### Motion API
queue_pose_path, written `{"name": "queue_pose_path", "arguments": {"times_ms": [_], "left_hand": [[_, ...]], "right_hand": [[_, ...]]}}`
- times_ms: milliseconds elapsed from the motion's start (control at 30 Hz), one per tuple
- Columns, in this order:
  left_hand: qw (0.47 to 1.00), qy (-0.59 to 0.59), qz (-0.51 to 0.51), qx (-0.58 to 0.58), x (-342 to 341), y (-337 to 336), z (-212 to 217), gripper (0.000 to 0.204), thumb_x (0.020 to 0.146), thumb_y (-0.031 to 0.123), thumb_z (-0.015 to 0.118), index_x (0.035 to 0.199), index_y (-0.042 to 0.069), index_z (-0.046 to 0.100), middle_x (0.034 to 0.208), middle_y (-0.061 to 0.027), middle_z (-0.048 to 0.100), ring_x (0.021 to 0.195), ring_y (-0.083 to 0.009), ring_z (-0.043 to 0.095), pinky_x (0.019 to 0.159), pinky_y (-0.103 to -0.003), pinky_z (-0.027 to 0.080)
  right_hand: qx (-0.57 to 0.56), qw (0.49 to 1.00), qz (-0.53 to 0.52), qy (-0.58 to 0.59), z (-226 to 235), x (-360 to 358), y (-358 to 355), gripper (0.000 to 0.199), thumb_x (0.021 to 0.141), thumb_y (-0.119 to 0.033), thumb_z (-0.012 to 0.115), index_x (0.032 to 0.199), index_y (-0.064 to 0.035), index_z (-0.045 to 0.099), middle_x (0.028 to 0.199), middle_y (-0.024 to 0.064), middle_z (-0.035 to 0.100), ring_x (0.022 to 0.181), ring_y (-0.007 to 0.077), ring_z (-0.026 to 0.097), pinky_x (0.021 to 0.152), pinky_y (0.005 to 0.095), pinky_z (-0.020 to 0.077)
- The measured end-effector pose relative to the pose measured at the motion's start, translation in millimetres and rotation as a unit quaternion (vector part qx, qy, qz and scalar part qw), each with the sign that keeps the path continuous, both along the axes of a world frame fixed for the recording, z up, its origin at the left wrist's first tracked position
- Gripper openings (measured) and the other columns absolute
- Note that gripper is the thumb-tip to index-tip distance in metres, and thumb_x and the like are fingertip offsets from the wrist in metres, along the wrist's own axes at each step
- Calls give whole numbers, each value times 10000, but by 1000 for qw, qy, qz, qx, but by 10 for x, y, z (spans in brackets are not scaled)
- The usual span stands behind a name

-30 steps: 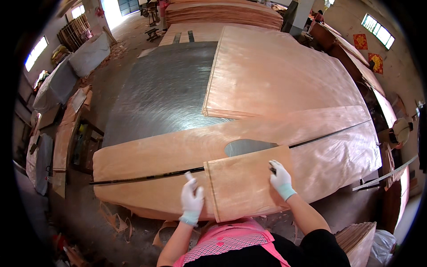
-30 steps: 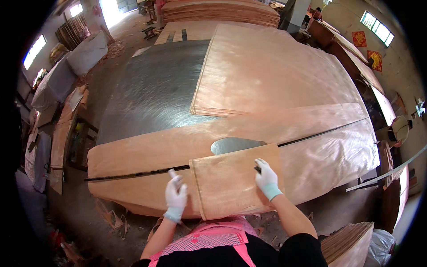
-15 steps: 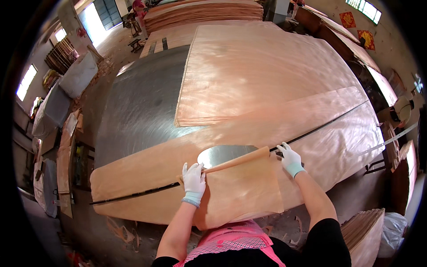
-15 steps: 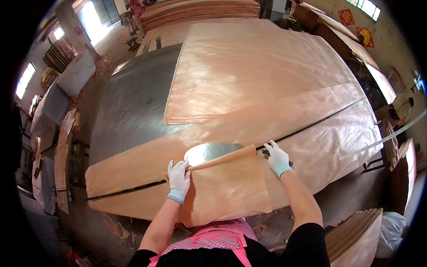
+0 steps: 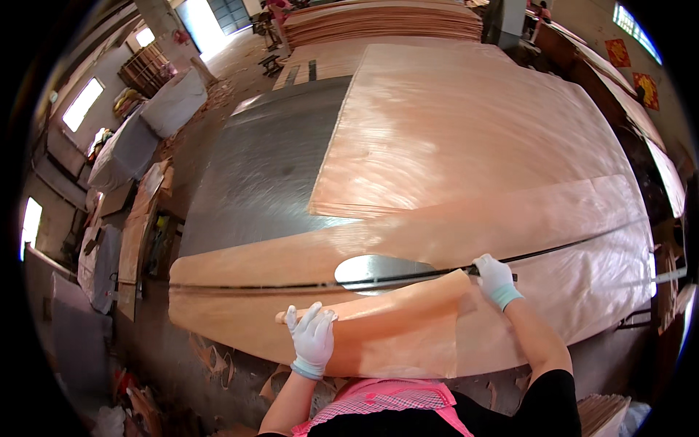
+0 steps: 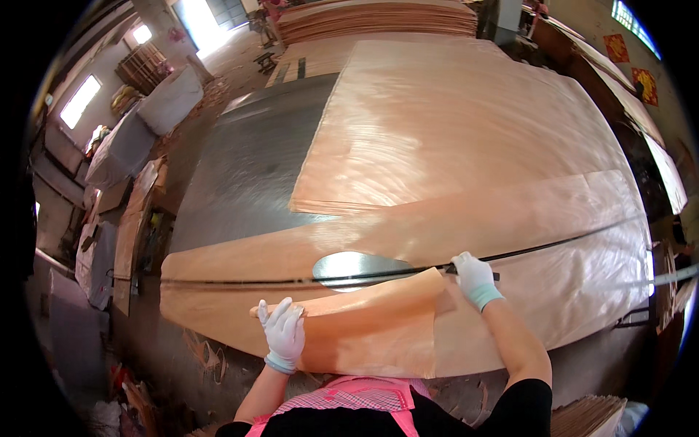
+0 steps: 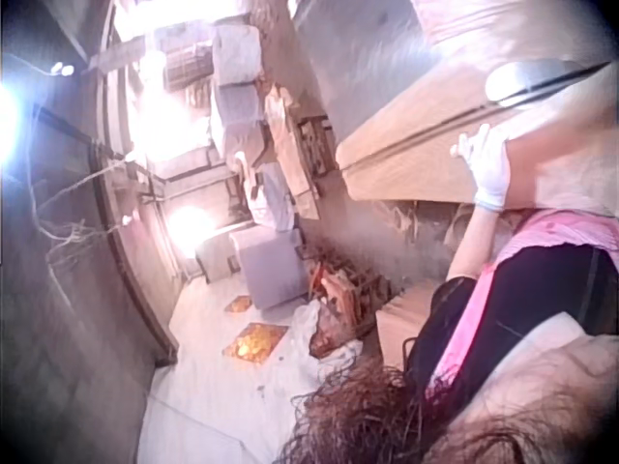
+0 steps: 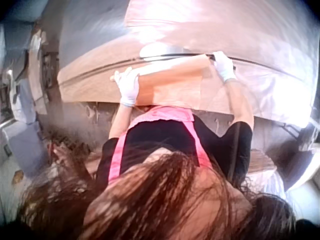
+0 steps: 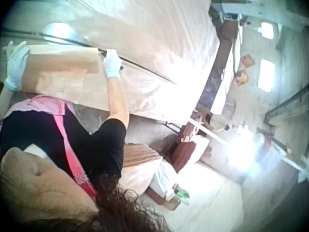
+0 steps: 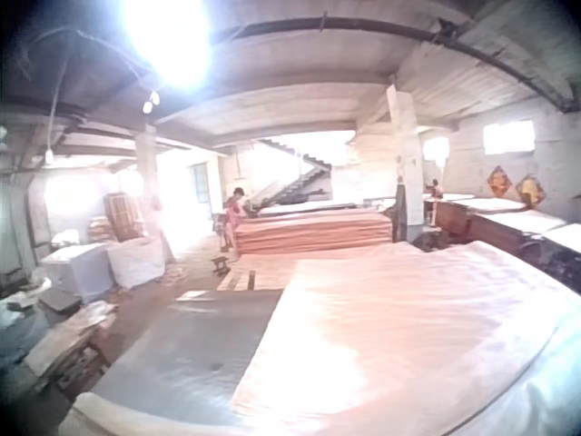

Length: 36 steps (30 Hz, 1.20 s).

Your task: The person puts on gloves, aligns a small piece of wood veneer over a larger sheet, and secures it with pieces of tape before moving the large sheet onto a stack.

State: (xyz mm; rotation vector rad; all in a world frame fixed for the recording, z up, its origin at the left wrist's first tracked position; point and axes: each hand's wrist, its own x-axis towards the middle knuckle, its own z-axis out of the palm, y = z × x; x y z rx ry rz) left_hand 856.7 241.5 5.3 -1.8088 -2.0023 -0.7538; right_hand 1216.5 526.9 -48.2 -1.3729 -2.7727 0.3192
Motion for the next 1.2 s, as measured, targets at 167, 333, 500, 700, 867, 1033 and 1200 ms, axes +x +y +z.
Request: {"name": "queue_pose_path", "arguments": {"times_ms": [167, 333, 500, 700, 867, 1033, 1200], "left_hand": [[999, -15, 19, 21, -10, 276, 181, 161, 858, 84, 657, 1011, 131, 661, 979, -6, 694, 1109, -232, 629, 1149, -565, 229], [997, -46, 35, 57, -341, 910, 305, 173, 853, 52, 647, 1022, 88, 647, 959, -61, 690, 1081, -289, 631, 1148, -562, 241], [993, -32, 25, 111, -899, 1597, 58, 204, 846, 61, 656, 1050, 72, 652, 967, -82, 693, 1068, -292, 632, 1140, -542, 265], [998, -29, 56, 6, -982, 2253, -176, 433, 826, 141, 689, 1236, 52, 581, 1241, -152, 604, 1285, -302, 484, 1154, -518, 240], [975, -220, -30, -29, -672, 1910, -225, 557, 789, 214, 743, 1274, 20, 551, 1295, -180, 558, 1247, -355, 481, 1129, -490, 290], [955, -211, -109, -177, -374, 956, -266, 749, 689, 330, 820, 1294, -3, 532, 1285, -186, 528, 1271, -401, 415, 1120, -512, 296], [980, -74, -20, -182, -547, 585, -311, 524, 764, 125, 696, 1258, 22, 557, 1181, -151, 604, 1179, -347, 527, 1117, -541, 315]], "right_hand": [[164, 975, -49, 144, -52, -191, 810, 335, 831, -140, 664, 1150, -88, 578, 1115, 99, 609, 944, 289, 654, 765, 423, 547], [-354, 834, -240, 348, -200, -303, 910, 364, 961, -385, 606, 1092, -45, 600, 729, 40, 601, 576, 172, 620, 508, 304, 478], [-566, 647, -323, 395, -163, -347, 14, 466, 990, -511, 526, 977, -53, 611, 602, 22, 535, 430, 105, 478, 384, 248, 316], [-517, 662, -368, 397, -248, -431, -366, 274, 953, -318, 652, 939, -50, 600, 587, -23, 458, 405, 77, 370, 376, 247, 275], [-486, 648, -413, 416, -196, -598, -363, 178, 912, -201, 708, 941, -57, 607, 629, -43, 485, 420, 56, 374, 376, 243, 258], [-512, 601, -398, 466, 92, -826, -144, 131, 921, -212, 683, 931, -100, 617, 630, -50, 506, 412, 50, 363, 376, 223, 244], [-471, 587, -381, 537, 601, -1309, 214, 103, 932, -218, 659, 914, -131, 607, 621, -66, 498, 407, 38, 365, 369, 217, 242]]}}
